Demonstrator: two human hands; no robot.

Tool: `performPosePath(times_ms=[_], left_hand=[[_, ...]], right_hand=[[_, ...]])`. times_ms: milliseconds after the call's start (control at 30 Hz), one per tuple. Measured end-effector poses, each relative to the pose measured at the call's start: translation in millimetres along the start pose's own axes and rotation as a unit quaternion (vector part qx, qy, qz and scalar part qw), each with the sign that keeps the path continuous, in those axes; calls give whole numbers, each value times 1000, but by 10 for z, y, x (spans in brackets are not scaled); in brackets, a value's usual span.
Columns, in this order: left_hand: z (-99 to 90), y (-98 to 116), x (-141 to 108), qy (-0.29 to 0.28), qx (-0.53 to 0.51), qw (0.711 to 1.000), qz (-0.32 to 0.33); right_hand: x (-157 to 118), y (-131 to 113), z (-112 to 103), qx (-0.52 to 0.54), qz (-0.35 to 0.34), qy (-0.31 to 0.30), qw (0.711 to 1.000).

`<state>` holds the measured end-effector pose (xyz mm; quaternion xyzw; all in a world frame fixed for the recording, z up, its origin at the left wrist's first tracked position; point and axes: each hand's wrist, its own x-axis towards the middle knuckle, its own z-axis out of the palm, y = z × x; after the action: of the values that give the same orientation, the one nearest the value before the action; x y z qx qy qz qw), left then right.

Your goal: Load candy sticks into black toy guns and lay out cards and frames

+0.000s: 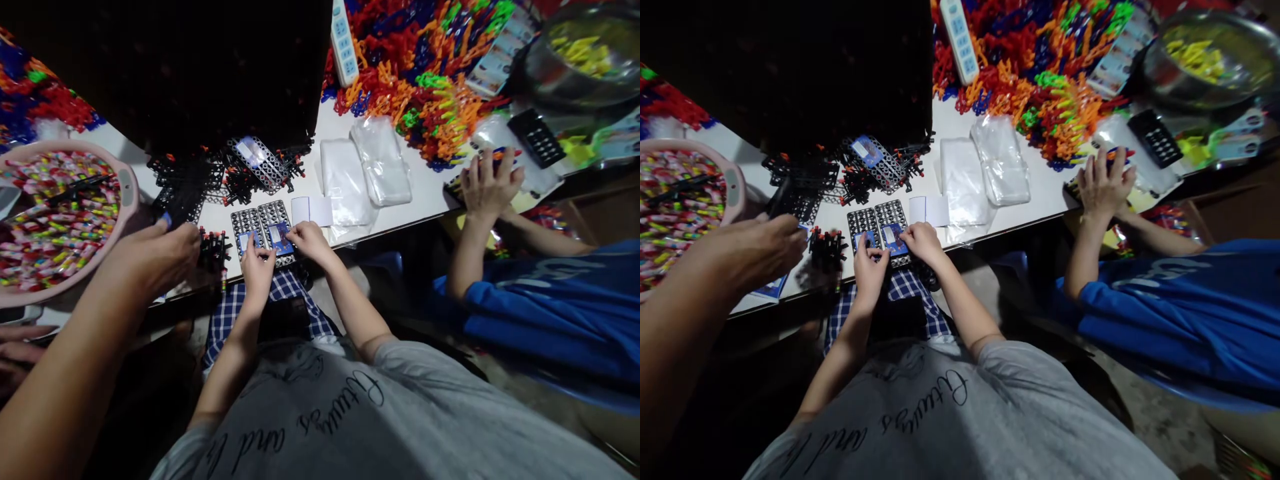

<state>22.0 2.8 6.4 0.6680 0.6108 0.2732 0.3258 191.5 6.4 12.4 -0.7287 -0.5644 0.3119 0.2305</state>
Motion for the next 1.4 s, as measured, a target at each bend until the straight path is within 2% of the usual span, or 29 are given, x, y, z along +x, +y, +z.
performPosePath(times_ms=[100,233,367,467,633,933,1267,1400], left_hand=[[1,-15,-74,21,83,996,26],[70,-127,-384,-16,171,982,82],[215,-176,-759,-59,199,968,141],[302,-144,-884,-70,195,963,174],[357,-83,-829,-84,212,954,194],[439,-64,-701,-136,256,945,149],[418,13,-654,-178,253,945,108],[394,35,-622,-188,236,946,117]], right_hand=[[1,35,39,2,9,-12,1000],[7,78,73,5,11,-7,1000],[10,86,80,12,12,-7,1000],[12,92,97,24,10,-10,1000],[19,131,158,43,17,8,999],[21,154,216,32,22,10,999],[-19,121,320,-37,30,53,997],[-73,88,306,-84,50,91,991]])
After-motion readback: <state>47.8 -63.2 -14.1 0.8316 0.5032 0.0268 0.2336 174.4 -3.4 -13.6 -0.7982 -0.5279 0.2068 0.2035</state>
